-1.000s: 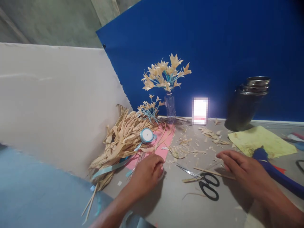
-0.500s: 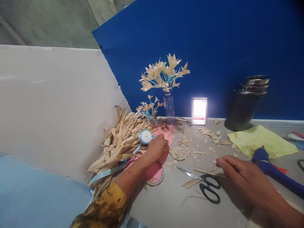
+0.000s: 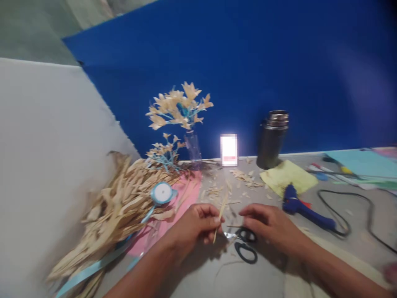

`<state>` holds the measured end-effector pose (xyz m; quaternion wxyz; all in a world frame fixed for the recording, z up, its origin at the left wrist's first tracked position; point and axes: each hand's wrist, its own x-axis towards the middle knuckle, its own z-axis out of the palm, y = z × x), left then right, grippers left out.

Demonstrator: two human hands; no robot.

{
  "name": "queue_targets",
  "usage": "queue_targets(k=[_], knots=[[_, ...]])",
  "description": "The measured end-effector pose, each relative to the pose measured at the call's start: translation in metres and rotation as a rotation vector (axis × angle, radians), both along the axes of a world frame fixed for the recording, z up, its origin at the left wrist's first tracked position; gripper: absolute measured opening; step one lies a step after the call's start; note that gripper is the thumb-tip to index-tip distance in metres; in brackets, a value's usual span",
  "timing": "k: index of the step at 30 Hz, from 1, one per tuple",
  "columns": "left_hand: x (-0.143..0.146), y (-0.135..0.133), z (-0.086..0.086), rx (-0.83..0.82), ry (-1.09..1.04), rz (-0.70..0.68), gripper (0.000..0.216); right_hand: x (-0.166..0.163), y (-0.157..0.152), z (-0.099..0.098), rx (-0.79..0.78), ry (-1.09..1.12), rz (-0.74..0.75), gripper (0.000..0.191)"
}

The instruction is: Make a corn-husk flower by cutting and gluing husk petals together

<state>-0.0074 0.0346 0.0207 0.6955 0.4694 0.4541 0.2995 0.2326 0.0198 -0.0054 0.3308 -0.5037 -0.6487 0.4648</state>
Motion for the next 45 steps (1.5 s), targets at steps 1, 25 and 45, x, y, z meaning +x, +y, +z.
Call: queue_targets(k=[1,25,45], knots=[[0.01,-0.007,-0.003,-0.023,-0.007,-0.061,0.041,-0.002,-0.001,0.002,-0.056,0.107,0.054,0.031],[-0.015,0.024,0.013,0.646,1.312,0.084,0.023,-0.003,-0.008,0.004,-0.067,0.073,0.057,0.032],[-0.046,0.055,-0.003,0.468,0.47,0.367,0.026,0.003,-0.003,-0.012,0.082,-0.2,-0.047,0.041]])
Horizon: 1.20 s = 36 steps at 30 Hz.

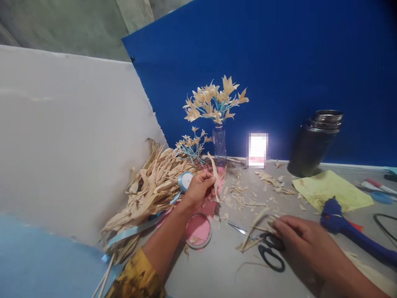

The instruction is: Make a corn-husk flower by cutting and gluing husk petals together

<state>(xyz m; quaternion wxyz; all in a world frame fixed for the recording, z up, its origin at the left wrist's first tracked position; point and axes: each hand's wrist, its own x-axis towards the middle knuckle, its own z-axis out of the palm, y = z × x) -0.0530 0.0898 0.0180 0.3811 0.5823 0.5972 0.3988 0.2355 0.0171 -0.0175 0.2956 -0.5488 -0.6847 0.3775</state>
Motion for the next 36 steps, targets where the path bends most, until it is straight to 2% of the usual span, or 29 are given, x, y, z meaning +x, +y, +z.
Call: queue_targets(k=[3,5,10,15,21,27,33,36], knots=[[0.022,-0.019,0.006,-0.107,-0.375,-0.181,0.034,0.0,0.001,0.007,0.043,0.036,-0.126,0.034],[0.039,-0.034,0.007,-0.185,-0.499,-0.245,0.033,-0.002,-0.001,0.013,-0.009,0.083,-0.102,0.037],[0.08,-0.065,-0.002,-0.312,-0.393,-0.341,0.022,-0.011,-0.01,0.021,-0.205,0.237,0.029,0.048],[0.099,-0.076,-0.012,-0.345,-0.374,-0.337,0.017,-0.012,-0.012,0.018,-0.161,0.237,0.037,0.032],[0.1,-0.075,-0.013,-0.416,-0.397,-0.333,0.018,-0.012,-0.013,0.017,-0.177,0.226,0.041,0.027],[0.099,-0.078,-0.017,-0.27,-0.274,-0.301,0.015,-0.014,-0.016,0.015,0.0,0.014,0.038,0.025],[0.101,-0.082,-0.018,-0.117,-0.1,-0.252,0.013,-0.014,-0.018,0.016,0.012,-0.083,0.053,0.028],[0.102,-0.083,-0.018,-0.104,-0.118,-0.238,0.013,-0.015,-0.019,0.021,0.021,-0.088,0.04,0.028]])
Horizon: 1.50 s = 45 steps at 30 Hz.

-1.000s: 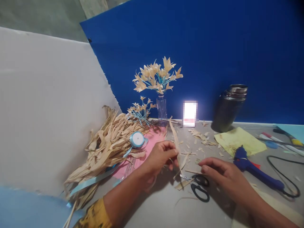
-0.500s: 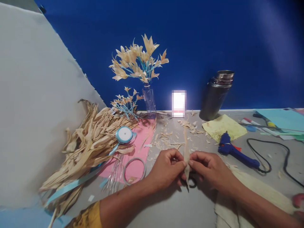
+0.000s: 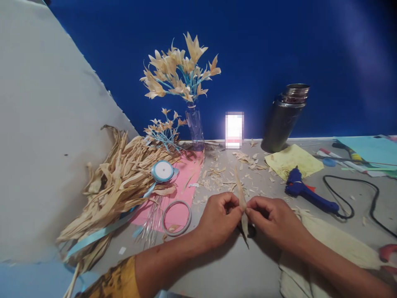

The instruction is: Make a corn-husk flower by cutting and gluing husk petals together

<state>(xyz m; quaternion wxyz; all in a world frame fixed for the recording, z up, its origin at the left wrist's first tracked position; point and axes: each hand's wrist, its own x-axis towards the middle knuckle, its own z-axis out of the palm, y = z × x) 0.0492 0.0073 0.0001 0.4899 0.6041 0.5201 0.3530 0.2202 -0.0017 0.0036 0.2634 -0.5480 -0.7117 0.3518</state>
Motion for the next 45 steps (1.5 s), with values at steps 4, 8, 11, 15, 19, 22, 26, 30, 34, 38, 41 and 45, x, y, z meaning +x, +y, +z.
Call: queue_targets(k=[4,8,11,15,19,22,26,30,34,38,41,45], knots=[[0.001,0.001,-0.001,-0.284,-0.235,-0.033,0.014,0.0,0.001,0.004,-0.072,0.117,-0.031,0.024],[-0.001,0.003,0.0,-0.383,-0.333,-0.042,0.021,0.002,0.004,0.003,-0.224,0.229,-0.036,0.019],[-0.003,0.003,0.002,-0.398,-0.362,-0.047,0.021,0.003,0.005,0.002,-0.293,0.264,-0.032,0.019],[-0.006,0.005,0.0,-0.426,-0.409,-0.073,0.022,0.003,0.005,0.004,-0.32,0.287,-0.035,0.019],[-0.008,0.005,-0.006,-0.413,-0.458,-0.106,0.029,0.002,0.006,0.005,-0.318,0.301,-0.038,0.021],[-0.007,0.002,-0.01,-0.387,-0.484,-0.139,0.038,0.002,0.006,0.003,-0.297,0.282,-0.039,0.022],[-0.004,-0.003,-0.014,-0.323,-0.391,-0.119,0.031,0.001,0.005,-0.003,-0.229,0.205,-0.007,0.024],[-0.001,-0.005,-0.016,-0.25,-0.321,-0.049,0.015,0.001,0.003,-0.009,-0.127,0.104,0.009,0.028],[-0.002,-0.004,-0.014,-0.229,-0.286,-0.03,0.01,0.001,0.003,-0.011,-0.084,0.034,0.016,0.029],[-0.003,-0.005,-0.011,-0.234,-0.276,-0.014,0.01,0.0,0.001,-0.01,0.016,-0.059,0.016,0.026],[-0.001,-0.006,-0.014,-0.236,-0.282,-0.028,0.013,0.0,0.0,-0.011,0.079,-0.111,0.039,0.023],[-0.005,-0.005,-0.011,-0.32,-0.362,-0.176,0.022,0.003,0.003,-0.015,0.164,-0.265,0.01,0.021]])
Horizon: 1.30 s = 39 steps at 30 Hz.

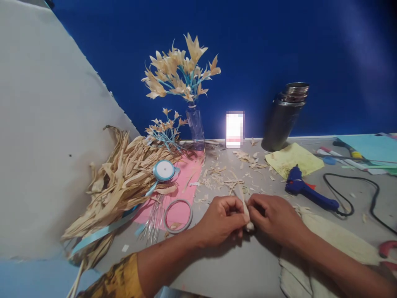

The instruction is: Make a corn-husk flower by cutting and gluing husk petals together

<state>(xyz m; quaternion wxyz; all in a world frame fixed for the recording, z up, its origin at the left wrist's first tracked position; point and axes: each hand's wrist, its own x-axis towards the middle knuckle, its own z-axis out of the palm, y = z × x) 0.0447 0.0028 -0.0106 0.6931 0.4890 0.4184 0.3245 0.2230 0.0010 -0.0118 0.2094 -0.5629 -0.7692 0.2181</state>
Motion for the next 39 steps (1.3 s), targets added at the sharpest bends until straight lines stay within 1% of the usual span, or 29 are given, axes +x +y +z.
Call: queue_targets(k=[1,3,5,6,7,9,10,11,12,14,17,19,20,23,24,25,26,27,28,30,32,33,35,37,39], knots=[[-0.004,0.001,0.006,-0.014,-0.037,-0.057,0.024,0.001,0.002,-0.001,-0.005,-0.032,-0.022,0.02],[-0.017,0.006,0.025,-0.021,-0.15,-0.14,0.026,0.005,0.008,-0.001,-0.056,-0.058,-0.076,0.018],[-0.037,0.013,0.053,0.07,-0.349,-0.044,0.025,0.007,0.013,0.0,-0.103,-0.062,-0.135,0.017],[-0.048,0.017,0.069,0.143,-0.44,0.02,0.025,0.008,0.015,0.001,-0.11,-0.06,-0.159,0.016],[-0.06,0.023,0.083,0.208,-0.471,0.082,0.023,0.009,0.017,0.002,-0.114,-0.043,-0.172,0.016],[-0.082,0.036,0.105,0.335,-0.433,0.243,0.021,0.011,0.02,0.004,-0.159,0.059,-0.152,0.016],[-0.091,0.045,0.111,0.372,-0.348,0.308,0.018,0.011,0.02,0.006,-0.218,0.142,-0.133,0.016],[-0.098,0.054,0.113,0.378,-0.244,0.402,0.015,0.012,0.021,0.007,-0.289,0.233,-0.115,0.018],[-0.104,0.063,0.112,0.36,-0.144,0.473,0.015,0.012,0.022,0.009,-0.358,0.317,-0.101,0.019],[-0.113,0.082,0.103,0.363,-0.051,0.636,0.02,0.014,0.024,0.01,-0.437,0.432,-0.096,0.023],[-0.122,0.1,0.09,0.467,0.027,0.82,0.025,0.017,0.027,0.009,-0.396,0.443,-0.113,0.026],[-0.128,0.103,0.088,0.514,0.046,0.864,0.025,0.019,0.028,0.007,-0.378,0.452,-0.128,0.027],[-0.131,0.102,0.089,0.53,0.096,0.867,0.026,0.019,0.028,0.006,-0.388,0.49,-0.127,0.027],[-0.133,0.09,0.093,0.618,0.422,0.876,0.026,0.017,0.026,0.005,-0.485,0.691,-0.088,0.026],[-0.129,0.084,0.093,0.665,0.543,0.883,0.024,0.016,0.024,0.005,-0.525,0.743,-0.068,0.026],[-0.122,0.076,0.091,0.703,0.599,0.891,0.02,0.015,0.022,0.006,-0.561,0.78,-0.05,0.027],[-0.111,0.069,0.086,0.719,0.607,0.88,0.015,0.013,0.02,0.006,-0.588,0.807,-0.031,0.028],[-0.097,0.06,0.079,0.718,0.603,0.786,0.013,0.012,0.019,0.007,-0.604,0.828,-0.011,0.029],[-0.081,0.052,0.071,0.646,0.536,0.654,0.017,0.011,0.017,0.008,-0.612,0.848,0.01,0.03],[-0.045,0.038,0.05,0.307,0.259,0.305,0.03,0.009,0.014,0.009,-0.629,0.888,0.058,0.032],[-0.015,0.027,0.029,0.04,0.0,0.115,0.048,0.008,0.012,0.009,-0.661,0.905,0.1,0.034],[-0.004,0.024,0.021,-0.034,-0.069,0.064,0.053,0.008,0.011,0.008,-0.681,0.907,0.118,0.035],[0.008,0.021,0.011,-0.061,-0.153,0.042,0.052,0.008,0.011,0.007,-0.714,0.918,0.161,0.035],[0.009,0.021,0.009,-0.06,-0.187,0.073,0.047,0.008,0.012,0.006,-0.728,0.936,0.189,0.037],[0.006,0.023,0.01,-0.079,-0.19,0.115,0.045,0.008,0.013,0.006,-0.728,0.962,0.182,0.036]])
